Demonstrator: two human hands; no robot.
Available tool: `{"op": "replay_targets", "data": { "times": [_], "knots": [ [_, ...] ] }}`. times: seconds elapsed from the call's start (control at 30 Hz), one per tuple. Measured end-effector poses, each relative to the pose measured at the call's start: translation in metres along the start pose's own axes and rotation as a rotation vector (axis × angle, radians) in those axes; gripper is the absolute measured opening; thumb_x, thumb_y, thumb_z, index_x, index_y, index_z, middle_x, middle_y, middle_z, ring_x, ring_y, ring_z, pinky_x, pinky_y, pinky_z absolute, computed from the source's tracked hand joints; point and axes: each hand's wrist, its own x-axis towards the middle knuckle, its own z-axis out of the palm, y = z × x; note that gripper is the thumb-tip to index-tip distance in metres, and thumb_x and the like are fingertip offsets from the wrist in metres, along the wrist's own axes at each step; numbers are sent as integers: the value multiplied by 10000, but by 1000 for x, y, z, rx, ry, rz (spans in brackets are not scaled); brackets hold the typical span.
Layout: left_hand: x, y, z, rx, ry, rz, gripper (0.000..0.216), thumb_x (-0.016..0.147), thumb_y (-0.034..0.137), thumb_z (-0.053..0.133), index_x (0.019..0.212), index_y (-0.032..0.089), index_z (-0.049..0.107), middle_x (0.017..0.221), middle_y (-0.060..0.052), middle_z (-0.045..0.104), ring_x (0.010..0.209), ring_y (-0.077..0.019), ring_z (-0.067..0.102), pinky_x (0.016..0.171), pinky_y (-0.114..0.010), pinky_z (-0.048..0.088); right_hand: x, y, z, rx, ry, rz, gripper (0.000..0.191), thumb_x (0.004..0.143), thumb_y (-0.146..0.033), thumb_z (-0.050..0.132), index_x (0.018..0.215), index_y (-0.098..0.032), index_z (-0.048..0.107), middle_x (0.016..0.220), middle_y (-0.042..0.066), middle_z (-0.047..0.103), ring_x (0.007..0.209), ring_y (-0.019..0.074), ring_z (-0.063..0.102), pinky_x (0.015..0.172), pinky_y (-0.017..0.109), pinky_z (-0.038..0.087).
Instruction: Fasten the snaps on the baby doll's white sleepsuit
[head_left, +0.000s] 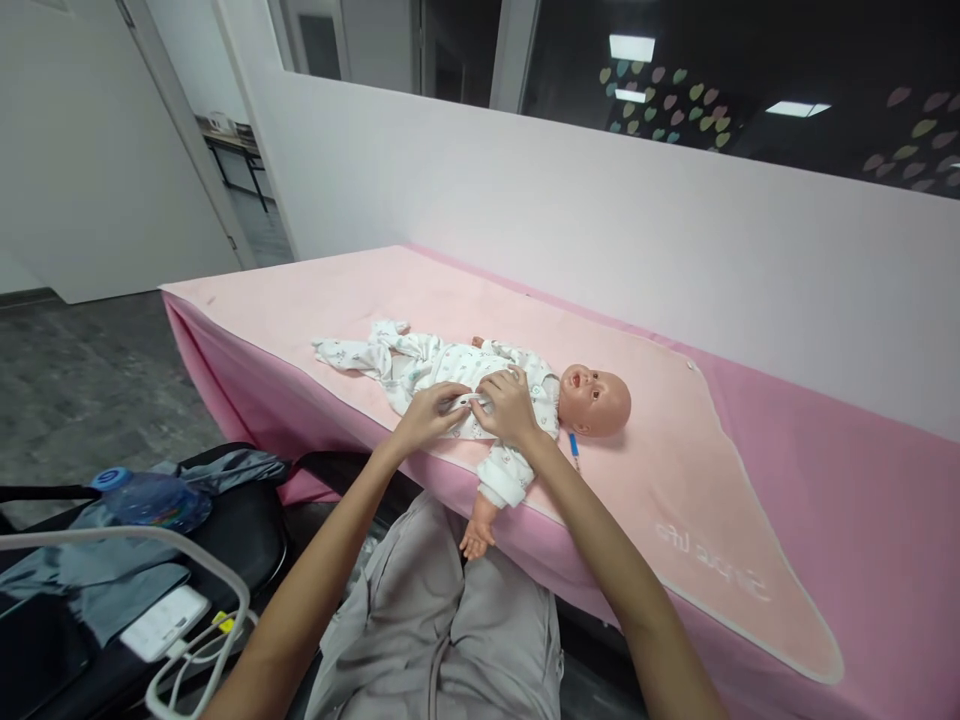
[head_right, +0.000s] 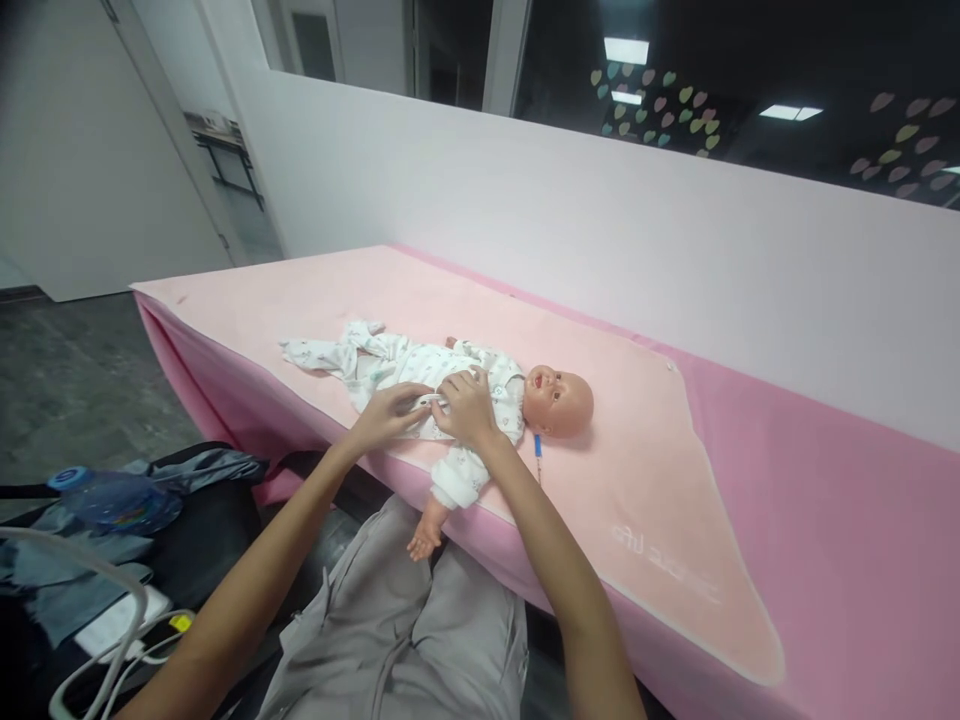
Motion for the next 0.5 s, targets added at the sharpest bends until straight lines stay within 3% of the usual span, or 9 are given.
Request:
{"op": "replay_targets", "data": {
  "times": [0.2,0.37,0.5],
  "knots": [
    [-7,-7,11,118,151,23,192,820,289,523,948,197,631,943,-60,656,895,-208,596,808,-330,460,0,0,9,36,25,13,110,829,-274,511,780,-194,569,814,31,621,840,174,517,896,352,347],
    [-7,-10,19,266,133,66,231,815,227,476,1002,188,605,1014,-81,596,970,-228,539,878,-369,423,-2,0,10,24,11,6,131,847,-264,491,782,-192,578,828,37,624,844,176,511,884,351,352],
    [-5,-8,19,300,117,39,183,823,221,467,954,180,588,920,-69,583,887,-217,534,811,-350,431,-2,1,12,13,23,4,115,839,-240,494,780,-191,580,831,34,625,834,173,508,874,346,356]
  ]
}}
